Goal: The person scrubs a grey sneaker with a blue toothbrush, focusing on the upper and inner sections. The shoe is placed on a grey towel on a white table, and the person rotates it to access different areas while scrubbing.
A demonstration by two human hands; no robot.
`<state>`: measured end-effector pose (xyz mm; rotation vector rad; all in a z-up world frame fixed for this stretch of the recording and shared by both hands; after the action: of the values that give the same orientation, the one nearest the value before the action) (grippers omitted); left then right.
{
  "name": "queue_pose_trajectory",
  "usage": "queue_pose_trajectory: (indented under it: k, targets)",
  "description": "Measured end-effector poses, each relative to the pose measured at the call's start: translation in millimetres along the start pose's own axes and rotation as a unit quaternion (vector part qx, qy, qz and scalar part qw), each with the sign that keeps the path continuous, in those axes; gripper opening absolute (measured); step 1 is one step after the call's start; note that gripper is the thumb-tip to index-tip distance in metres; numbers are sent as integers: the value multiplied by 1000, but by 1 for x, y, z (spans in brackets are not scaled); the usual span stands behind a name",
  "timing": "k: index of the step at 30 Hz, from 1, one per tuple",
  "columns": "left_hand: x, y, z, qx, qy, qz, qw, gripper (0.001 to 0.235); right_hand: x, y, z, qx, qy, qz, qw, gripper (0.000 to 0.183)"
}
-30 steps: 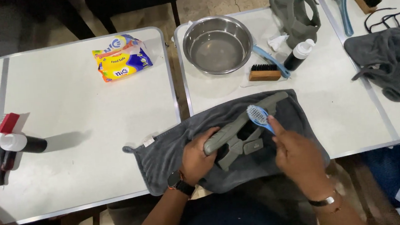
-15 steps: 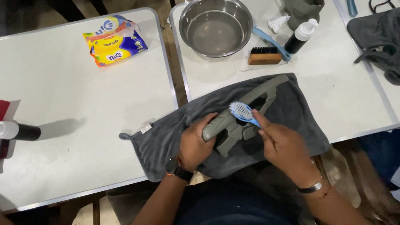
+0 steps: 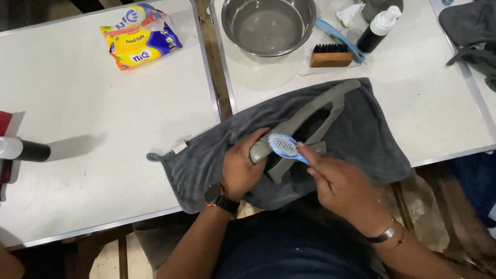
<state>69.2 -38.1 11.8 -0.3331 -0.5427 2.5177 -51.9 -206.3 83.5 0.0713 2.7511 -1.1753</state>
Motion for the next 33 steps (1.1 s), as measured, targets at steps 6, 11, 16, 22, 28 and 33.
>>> queue_pose_trajectory:
  k: [6, 11, 16, 22, 28, 33]
  targets:
    - [1, -2, 4, 1, 18, 7, 1000, 50, -10, -25, 11, 136, 27, 14, 990, 48]
    - [2, -5, 8, 4, 15, 2, 1000, 49, -13, -44, 22, 44, 39, 49, 997, 53]
    - [1, -1, 5, 19, 11, 6, 1000, 47, -8, -20, -1, -4, -8, 38, 999, 46]
    - [1, 1, 0, 18, 17, 2, 1000, 49, -9, -27, 23, 77, -11, 33, 996, 49]
    - [1, 1, -2, 20, 12, 5, 1000, 50, -8, -39, 33, 43, -4, 59, 997, 49]
    - [0, 1, -3, 19, 14, 0, 1000, 51, -4, -23, 0, -32, -11, 39, 999, 42]
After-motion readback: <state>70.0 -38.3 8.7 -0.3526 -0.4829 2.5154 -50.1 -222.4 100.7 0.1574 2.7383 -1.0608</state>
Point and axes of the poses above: each hand's wrist, its own x-axis away from the middle knuckle, its own y-axis out of the palm, z = x × y, the point moved 9 cm from there along -x, towards the middle knuckle, and after that the axes turned 7 degrees about -z, right-handed, at the moved point
